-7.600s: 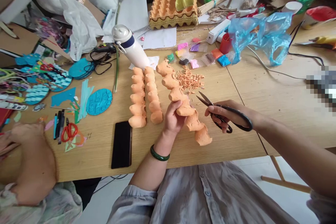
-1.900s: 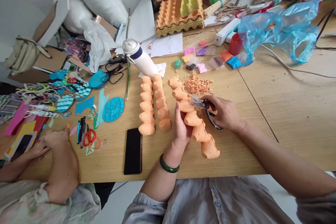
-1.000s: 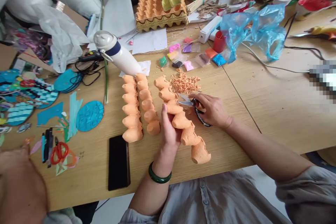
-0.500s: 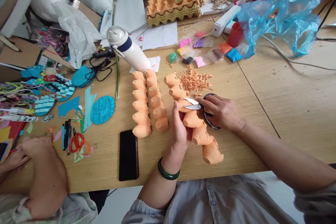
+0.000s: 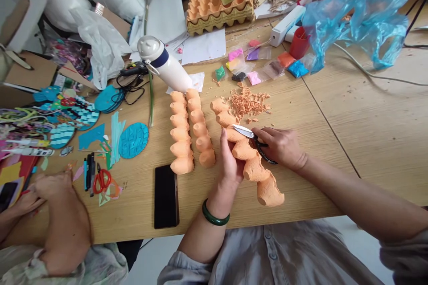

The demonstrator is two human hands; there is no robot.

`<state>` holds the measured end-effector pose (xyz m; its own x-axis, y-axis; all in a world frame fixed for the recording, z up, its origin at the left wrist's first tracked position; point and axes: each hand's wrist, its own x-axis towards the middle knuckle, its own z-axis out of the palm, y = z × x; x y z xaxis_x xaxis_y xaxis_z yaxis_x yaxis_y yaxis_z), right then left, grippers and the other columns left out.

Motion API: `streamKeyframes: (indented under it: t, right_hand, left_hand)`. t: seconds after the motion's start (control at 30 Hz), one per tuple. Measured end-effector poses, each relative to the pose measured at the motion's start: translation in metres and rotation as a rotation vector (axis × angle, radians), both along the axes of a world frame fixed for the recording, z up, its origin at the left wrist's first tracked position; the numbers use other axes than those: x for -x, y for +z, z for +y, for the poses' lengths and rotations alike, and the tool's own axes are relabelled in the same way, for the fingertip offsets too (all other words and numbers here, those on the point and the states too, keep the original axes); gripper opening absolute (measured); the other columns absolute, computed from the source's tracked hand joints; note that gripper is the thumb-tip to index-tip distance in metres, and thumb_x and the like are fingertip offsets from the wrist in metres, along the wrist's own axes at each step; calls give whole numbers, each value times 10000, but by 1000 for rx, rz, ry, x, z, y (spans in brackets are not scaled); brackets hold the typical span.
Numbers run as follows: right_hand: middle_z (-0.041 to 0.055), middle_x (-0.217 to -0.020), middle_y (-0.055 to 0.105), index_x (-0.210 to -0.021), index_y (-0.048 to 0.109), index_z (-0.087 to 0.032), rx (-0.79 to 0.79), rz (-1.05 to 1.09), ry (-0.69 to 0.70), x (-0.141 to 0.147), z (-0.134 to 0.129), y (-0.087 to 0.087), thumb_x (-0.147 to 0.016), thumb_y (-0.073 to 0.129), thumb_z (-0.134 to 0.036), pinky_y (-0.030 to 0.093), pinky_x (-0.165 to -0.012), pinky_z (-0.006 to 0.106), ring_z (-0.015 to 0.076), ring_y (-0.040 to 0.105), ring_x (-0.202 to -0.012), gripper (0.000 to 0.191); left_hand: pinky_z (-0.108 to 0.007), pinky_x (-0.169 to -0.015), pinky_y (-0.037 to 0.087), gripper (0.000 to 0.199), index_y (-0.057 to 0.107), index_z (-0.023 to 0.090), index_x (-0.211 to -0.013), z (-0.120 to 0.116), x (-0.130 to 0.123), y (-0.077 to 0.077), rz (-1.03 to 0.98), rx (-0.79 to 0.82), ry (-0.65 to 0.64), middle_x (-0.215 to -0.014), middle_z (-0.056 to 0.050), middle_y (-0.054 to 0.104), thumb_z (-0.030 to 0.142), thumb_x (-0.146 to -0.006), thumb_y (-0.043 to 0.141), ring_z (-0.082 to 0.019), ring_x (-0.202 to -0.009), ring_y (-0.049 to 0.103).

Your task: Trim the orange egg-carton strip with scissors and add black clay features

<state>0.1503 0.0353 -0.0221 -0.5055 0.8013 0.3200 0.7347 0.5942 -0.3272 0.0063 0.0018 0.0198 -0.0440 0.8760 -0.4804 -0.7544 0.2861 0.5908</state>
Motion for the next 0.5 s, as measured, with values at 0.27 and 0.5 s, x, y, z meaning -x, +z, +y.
streamKeyframes:
  t: [0.27,0.5]
  right_hand:
    - [77,-902,744,-1236,731,-166,368,393,-163,-11,7,27,-919,610,-433,436,-652,279,178,632,-711,432]
    - [-13,-586,528,-1009,722,-130,947,630,98,-30,20,52,-906,595,-700,389,-493,270,129,497,-500,593]
  left_hand:
    - [-498,-1011,548,409,710,261,-907,-1,1,-7,64,-21,14,-1035,-68,750,659,-885,617,-356,-1286,633]
    - [-443,-1157,458,440,737,231,-995,-10,-1,-7,153,-63,51,-1111,-64,743,646,-905,623,-308,-1333,593]
